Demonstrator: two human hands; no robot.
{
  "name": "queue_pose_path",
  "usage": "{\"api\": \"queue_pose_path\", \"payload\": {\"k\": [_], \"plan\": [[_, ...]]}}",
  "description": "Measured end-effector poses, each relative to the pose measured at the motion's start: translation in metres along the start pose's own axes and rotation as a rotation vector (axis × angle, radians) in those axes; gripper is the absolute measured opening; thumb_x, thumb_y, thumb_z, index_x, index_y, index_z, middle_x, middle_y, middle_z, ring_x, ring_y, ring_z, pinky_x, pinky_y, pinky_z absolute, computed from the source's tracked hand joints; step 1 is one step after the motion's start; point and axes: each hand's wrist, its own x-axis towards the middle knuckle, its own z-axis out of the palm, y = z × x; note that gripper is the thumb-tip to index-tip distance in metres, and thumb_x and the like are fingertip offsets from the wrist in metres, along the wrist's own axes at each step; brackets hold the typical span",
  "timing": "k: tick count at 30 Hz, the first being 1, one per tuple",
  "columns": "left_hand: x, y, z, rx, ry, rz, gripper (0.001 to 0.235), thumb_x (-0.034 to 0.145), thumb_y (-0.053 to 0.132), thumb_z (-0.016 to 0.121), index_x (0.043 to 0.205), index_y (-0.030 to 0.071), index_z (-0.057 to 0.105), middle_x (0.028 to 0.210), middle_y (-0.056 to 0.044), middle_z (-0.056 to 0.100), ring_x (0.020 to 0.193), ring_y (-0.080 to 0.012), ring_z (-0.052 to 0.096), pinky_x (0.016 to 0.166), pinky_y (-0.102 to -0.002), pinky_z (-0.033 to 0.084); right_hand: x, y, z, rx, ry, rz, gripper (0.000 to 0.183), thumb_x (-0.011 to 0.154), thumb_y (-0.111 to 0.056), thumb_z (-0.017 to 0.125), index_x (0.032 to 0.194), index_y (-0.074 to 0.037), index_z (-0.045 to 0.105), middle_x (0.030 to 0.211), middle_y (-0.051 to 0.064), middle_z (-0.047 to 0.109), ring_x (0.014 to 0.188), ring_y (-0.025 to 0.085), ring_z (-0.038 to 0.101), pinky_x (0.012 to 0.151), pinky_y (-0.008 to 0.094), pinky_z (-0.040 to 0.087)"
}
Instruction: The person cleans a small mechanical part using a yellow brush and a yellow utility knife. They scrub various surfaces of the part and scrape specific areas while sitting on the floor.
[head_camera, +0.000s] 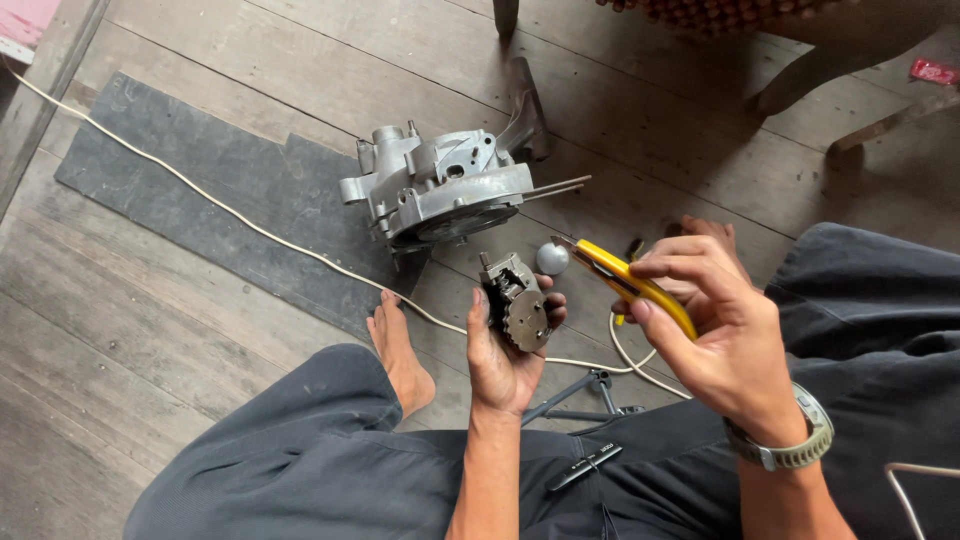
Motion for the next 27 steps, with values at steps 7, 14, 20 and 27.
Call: {"api": "queue_pose_path", "payload": {"k": [7,14,20,27], "plan": [[0.006,-0.006,-0.004,-0.051,0.095,-0.063,0.063,0.102,0.054,0.047,0.119,-0.005,0.064,0.112,-0.023,0.069,0.098,-0.0353,0.070,0.087,-0.041,0.058,-0.001,-0.002,0.005,0.032,0.157,0.048,0.027,0.091,0.007,0.068,0.115,0.008,0.055,0.120,0.025,0.067,0.100,0.031,0.075,0.089,0.034,0.068],[0.005,-0.009,-0.003,0.033,0.139,-0.121,0.069,0.102,0.060,0.041,0.112,-0.003,0.068,0.100,-0.021,0.072,0.084,-0.0315,0.072,0.070,-0.035,0.060,0.000,0.018,0.008,0.056,0.284,-0.072,0.031,0.096,0.002,0.068,0.113,-0.002,0.043,0.113,0.028,0.065,0.119,0.036,0.065,0.086,0.036,0.064],[0.005,-0.009,-0.001,0.058,0.152,-0.129,0.070,0.101,0.062,0.040,0.115,-0.001,0.067,0.099,-0.020,0.071,0.078,-0.0282,0.071,0.065,-0.034,0.059,-0.003,0.020,0.015,0.010,0.309,-0.125,0.031,0.095,0.000,0.070,0.119,0.003,0.050,0.109,0.024,0.065,0.105,0.031,0.066,0.096,0.037,0.061],[0.004,-0.011,0.001,0.103,0.145,-0.122,0.067,0.102,0.061,0.040,0.109,0.000,0.067,0.094,-0.017,0.071,0.077,-0.0281,0.072,0.064,-0.034,0.059,-0.004,0.024,0.022,-0.051,0.304,-0.229,0.026,0.096,0.000,0.068,0.115,0.005,0.051,0.107,0.025,0.063,0.102,0.033,0.065,0.095,0.040,0.059]]}}
